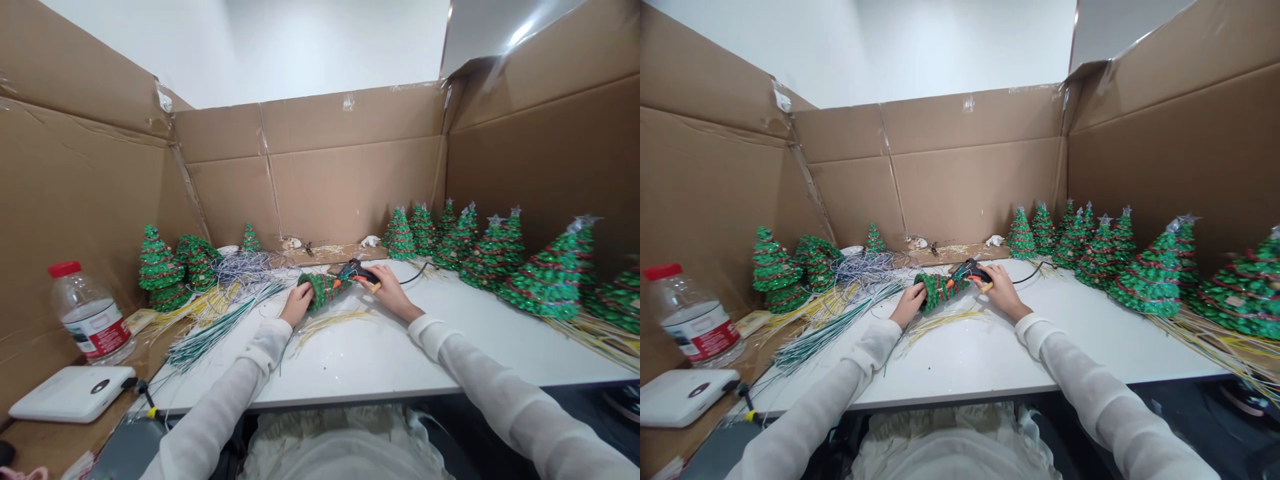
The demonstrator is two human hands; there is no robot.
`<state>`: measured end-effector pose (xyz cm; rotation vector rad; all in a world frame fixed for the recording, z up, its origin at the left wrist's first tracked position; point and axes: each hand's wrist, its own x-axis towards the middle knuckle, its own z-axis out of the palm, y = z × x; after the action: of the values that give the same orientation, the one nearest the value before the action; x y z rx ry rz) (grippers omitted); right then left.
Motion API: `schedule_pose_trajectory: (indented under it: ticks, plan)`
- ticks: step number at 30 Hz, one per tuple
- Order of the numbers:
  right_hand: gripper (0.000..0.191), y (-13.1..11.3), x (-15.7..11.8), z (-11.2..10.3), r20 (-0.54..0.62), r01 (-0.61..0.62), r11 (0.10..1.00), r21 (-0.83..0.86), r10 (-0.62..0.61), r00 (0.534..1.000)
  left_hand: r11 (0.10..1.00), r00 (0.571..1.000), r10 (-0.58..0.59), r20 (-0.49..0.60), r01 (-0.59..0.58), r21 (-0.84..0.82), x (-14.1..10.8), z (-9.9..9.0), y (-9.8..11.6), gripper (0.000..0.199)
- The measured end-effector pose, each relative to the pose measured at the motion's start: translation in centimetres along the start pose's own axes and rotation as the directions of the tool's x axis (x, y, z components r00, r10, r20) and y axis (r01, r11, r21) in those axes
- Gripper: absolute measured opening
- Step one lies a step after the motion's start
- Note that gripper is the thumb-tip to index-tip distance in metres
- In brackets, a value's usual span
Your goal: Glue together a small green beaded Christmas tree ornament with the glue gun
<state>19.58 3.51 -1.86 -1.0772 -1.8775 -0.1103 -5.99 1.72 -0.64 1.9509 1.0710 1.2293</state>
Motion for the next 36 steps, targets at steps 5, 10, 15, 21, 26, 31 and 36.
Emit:
schedule_pose_trajectory:
  ticks: [5,10,15,21,26,31,36]
  plan:
    - [0.03,0.9,0.3,-0.9,-0.112,-0.101,0.98,-0.17,0.083,0.99,1.0,1.0,0.005,0.008,-0.005,0.012,0.0,-0.1,-0.1,0.026]
    - [0.029,3.3,-0.3,-1.7,-0.173,-0.293,0.845,-0.447,0.24,0.955,1.0,0.999,-0.023,0.037,0.023,-0.01,-0.2,-0.5,0.1,0.029]
    - [0.026,4.7,-1.2,-1.6,-0.111,-0.423,0.715,-0.556,0.44,0.891,0.999,0.998,-0.035,0.049,0.036,-0.018,-0.3,-0.8,0.1,0.026]
    - [0.033,1.8,-1.1,-0.9,-0.07,-0.336,0.748,-0.573,0.364,0.929,0.999,0.997,-0.048,0.056,0.048,0.003,-0.2,-0.6,0.0,0.027]
    - [0.036,0.0,-0.9,0.5,-0.002,-0.193,0.854,-0.483,0.22,0.976,0.999,0.998,-0.045,0.052,0.045,0.002,-0.3,-0.5,-0.1,0.028]
    - [0.03,0.2,-1.1,1.0,0.041,-0.227,0.873,-0.432,0.271,0.962,0.998,0.997,-0.062,0.049,0.063,-0.02,-0.3,-0.6,-0.3,0.027]
    - [0.033,-0.6,-0.9,0.3,0.109,-0.262,0.865,-0.429,0.337,0.935,0.996,0.996,-0.091,-0.007,0.091,-0.019,-0.3,-0.6,-0.1,0.025]
